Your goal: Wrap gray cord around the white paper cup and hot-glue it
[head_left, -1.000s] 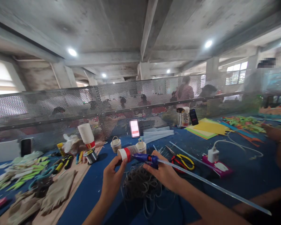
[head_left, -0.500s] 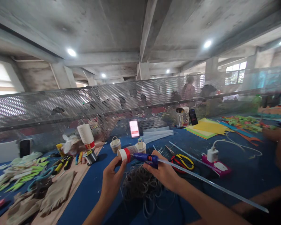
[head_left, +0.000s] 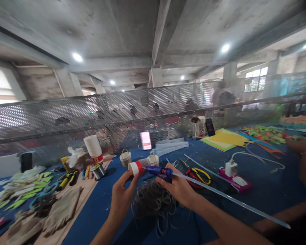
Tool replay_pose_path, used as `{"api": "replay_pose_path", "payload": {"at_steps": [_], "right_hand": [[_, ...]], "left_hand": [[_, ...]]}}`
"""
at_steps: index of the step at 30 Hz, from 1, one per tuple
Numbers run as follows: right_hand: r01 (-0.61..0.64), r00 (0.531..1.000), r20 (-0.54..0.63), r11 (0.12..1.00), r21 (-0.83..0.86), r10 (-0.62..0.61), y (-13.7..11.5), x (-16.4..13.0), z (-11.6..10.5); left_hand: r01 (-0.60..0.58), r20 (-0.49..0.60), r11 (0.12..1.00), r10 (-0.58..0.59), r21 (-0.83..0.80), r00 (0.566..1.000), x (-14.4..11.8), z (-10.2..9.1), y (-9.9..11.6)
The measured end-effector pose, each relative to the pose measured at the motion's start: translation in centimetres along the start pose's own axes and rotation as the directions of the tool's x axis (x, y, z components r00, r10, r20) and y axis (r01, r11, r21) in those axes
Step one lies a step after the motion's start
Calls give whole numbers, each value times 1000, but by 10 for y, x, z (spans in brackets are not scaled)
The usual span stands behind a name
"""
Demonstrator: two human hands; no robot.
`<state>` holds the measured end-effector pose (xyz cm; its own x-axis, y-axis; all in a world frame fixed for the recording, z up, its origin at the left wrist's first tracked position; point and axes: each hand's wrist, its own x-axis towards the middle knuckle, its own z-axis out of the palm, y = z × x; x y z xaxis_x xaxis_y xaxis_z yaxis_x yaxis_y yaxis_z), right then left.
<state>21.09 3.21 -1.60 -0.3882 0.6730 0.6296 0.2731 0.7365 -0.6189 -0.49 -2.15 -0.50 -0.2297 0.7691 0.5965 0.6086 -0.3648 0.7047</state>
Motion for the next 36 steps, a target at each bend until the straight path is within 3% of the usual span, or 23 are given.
{"api": "replay_pose_path", "payload": {"at_steps": [14, 36], "right_hand": [[1, 1000, 7, 1000, -25, 0, -1, 0, -3], [-106, 994, -14, 994, 40, 106, 4, 2, -1]], "left_hand": [[-100, 3, 988, 100, 116, 995, 0, 0, -2], [-251, 35, 947, 249, 200, 968, -1, 3, -9]]}}
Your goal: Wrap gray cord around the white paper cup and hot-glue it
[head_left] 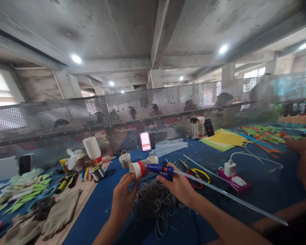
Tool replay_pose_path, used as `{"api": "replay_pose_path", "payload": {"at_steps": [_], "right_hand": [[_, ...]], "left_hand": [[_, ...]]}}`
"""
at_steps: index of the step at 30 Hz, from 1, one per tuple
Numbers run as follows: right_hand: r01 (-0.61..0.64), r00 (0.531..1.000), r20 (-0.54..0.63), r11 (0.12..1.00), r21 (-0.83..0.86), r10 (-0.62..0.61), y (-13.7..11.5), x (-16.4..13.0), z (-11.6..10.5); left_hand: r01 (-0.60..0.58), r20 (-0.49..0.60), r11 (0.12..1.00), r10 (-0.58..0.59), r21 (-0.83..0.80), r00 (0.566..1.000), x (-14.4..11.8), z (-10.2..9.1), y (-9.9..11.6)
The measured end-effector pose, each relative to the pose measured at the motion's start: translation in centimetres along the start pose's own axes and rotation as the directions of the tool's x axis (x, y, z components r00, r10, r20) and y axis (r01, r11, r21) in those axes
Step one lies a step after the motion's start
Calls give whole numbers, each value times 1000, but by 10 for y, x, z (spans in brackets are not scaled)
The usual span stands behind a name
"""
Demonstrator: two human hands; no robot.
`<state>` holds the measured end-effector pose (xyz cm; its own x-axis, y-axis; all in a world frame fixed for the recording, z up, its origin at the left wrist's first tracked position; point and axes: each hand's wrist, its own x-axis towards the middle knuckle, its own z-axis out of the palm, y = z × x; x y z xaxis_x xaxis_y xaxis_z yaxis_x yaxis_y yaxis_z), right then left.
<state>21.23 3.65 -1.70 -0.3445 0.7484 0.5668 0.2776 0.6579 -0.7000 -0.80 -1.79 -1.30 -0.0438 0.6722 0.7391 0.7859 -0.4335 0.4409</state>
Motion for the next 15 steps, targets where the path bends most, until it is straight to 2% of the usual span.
{"api": "replay_pose_path", "payload": {"at_steps": [9, 15], "right_hand": [[0, 1000, -25, 1000, 9, 0, 7, 2, 3], [-1, 998, -64, 1000, 24, 3, 10, 2, 5]], "left_hand": [[-54, -28, 995, 56, 82, 998, -3, 5, -11], [-128, -30, 983, 133, 131, 991, -3, 7, -13]]}}
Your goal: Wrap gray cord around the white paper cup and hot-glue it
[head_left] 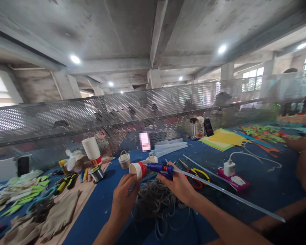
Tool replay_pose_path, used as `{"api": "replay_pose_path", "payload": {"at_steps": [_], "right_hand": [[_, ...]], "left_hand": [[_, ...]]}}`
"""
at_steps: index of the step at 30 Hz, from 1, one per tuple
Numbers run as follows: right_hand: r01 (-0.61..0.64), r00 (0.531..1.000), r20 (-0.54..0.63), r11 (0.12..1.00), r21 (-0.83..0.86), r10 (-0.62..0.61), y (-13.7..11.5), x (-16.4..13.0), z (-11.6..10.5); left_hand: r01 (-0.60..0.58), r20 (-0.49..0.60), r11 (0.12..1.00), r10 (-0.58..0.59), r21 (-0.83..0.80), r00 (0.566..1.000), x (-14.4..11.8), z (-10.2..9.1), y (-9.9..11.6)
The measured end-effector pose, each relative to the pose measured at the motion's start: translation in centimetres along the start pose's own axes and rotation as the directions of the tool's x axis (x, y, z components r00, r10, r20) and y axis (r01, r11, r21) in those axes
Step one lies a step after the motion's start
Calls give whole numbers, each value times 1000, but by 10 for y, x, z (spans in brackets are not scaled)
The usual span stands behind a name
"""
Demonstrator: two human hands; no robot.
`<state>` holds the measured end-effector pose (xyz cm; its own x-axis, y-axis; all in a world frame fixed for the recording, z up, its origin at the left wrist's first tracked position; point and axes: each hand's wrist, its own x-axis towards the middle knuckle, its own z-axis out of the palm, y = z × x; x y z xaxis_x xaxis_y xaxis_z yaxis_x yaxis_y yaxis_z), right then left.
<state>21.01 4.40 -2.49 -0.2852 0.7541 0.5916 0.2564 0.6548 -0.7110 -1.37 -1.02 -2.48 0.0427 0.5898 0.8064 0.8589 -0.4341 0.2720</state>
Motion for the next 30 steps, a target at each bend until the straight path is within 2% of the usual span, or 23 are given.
{"api": "replay_pose_path", "payload": {"at_steps": [10, 17, 27, 30], "right_hand": [[-3, 999, 33, 1000, -2, 3, -9, 2, -6], [1, 1000, 21, 1000, -6, -1, -4, 1, -2], [18, 998, 65, 1000, 1, -18, -5, -2, -1], [37, 997, 64, 999, 8, -37, -5, -3, -1]], "left_hand": [[-61, 0, 998, 61, 6, 998, 3, -3, 5], [38, 0, 998, -38, -43, 999, 1, -1, 2], [171, 50, 978, -166, -121, 985, 9, -12, 13], [193, 32, 970, -190, -148, 981, 10, -13, 13]]}}
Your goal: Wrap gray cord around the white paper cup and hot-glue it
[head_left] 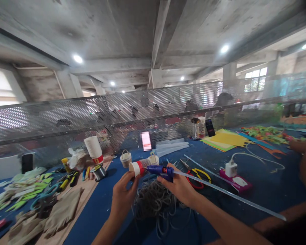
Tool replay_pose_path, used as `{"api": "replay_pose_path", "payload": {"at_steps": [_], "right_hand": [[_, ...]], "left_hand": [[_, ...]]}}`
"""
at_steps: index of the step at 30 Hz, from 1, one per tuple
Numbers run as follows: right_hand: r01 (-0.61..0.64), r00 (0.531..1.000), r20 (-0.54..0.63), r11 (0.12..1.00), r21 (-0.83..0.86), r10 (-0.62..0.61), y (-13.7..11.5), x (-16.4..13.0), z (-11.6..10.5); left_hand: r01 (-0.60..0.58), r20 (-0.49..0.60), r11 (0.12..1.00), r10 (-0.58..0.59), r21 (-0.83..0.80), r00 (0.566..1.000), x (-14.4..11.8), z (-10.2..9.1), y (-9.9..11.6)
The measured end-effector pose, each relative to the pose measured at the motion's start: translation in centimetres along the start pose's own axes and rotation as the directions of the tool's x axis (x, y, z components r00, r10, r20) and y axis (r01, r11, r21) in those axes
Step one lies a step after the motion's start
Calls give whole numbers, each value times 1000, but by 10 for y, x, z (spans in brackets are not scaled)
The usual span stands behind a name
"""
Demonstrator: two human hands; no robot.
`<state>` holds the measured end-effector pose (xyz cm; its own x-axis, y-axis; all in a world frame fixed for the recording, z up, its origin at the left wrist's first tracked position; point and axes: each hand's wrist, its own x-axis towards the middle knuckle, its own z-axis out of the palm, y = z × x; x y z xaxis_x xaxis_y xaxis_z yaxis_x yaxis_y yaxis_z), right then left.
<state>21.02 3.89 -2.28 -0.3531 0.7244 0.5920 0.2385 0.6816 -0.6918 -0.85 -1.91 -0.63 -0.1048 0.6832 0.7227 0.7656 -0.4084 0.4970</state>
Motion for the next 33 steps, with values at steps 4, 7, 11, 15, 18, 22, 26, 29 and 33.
{"api": "replay_pose_path", "payload": {"at_steps": [4, 7, 11, 15, 18, 22, 26, 29, 33], "right_hand": [[2, 1000, 18, 1000, -18, -2, -4, -1, -2], [13, 999, 46, 998, -62, -10, -6, -1, -4], [20, 998, 62, 996, -92, -14, -7, -1, -4], [30, 998, 62, 995, -97, -24, -7, -2, -4], [27, 998, 62, 995, -98, -21, -8, -2, -4], [17, 998, 64, 994, -108, -10, -9, -2, -4], [11, 998, 57, 998, -65, -7, -10, -2, -4], [11, 999, 44, 999, -40, -9, -9, -2, -3], [-16, 1000, 24, 1000, 5, 16, -9, -2, -2]], "left_hand": [[50, -13, 997, -50, -53, 999, 0, -1, 0], [105, -6, 992, -106, -74, 994, 1, -1, 0], [123, -17, 988, -125, -98, 992, 2, -1, -1], [132, -27, 987, -134, -88, 991, 2, -1, -2], [144, -32, 986, -147, -89, 989, 2, -2, -2], [182, -24, 977, -186, -109, 982, 2, -3, -1], [221, -6, 962, -225, -163, 974, 3, -3, 0], [237, 9, 954, -239, -184, 971, 4, -2, -3], [235, 24, 953, -235, -192, 972, 3, -2, -6]]}}
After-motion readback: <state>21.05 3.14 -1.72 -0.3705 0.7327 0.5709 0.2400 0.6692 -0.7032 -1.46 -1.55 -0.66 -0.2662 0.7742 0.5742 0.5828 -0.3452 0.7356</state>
